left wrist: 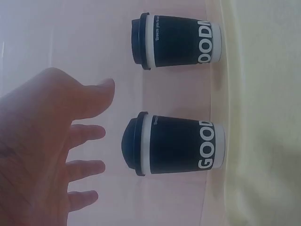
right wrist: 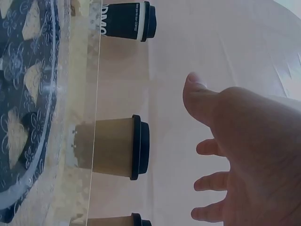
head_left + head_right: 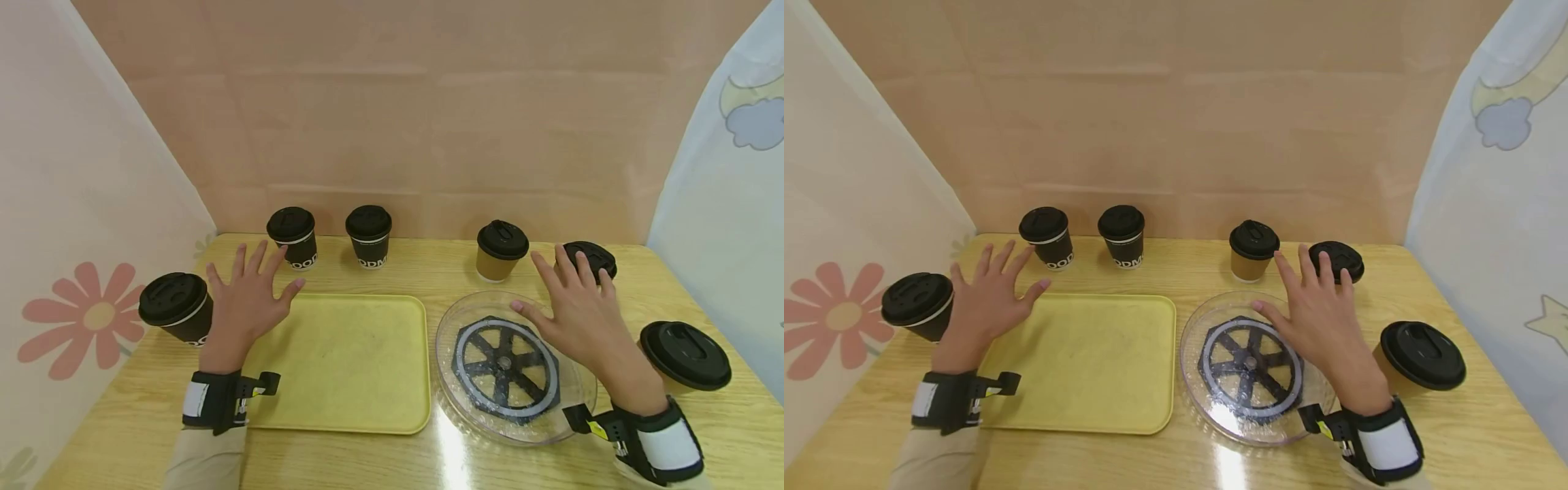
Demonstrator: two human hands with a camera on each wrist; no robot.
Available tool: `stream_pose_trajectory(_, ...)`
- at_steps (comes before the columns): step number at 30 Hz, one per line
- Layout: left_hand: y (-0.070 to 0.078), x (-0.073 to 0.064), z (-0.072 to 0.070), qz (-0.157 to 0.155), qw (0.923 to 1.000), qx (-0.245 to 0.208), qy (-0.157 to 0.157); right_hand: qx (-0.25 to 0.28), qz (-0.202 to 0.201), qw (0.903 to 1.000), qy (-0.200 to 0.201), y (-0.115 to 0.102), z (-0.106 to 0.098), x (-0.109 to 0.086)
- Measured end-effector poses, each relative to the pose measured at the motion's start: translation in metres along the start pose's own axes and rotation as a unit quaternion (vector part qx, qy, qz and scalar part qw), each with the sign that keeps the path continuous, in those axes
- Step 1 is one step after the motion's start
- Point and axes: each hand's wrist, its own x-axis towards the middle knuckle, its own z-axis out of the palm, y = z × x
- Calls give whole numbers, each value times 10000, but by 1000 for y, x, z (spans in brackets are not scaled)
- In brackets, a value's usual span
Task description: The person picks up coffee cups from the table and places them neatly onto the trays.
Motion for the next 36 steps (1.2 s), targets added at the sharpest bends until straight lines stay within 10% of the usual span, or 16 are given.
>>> stream_pose_trajectory(36,-26,-7,-20,-445,9988,-163,110,-128,-588,9981,97,-35,-1,-4)
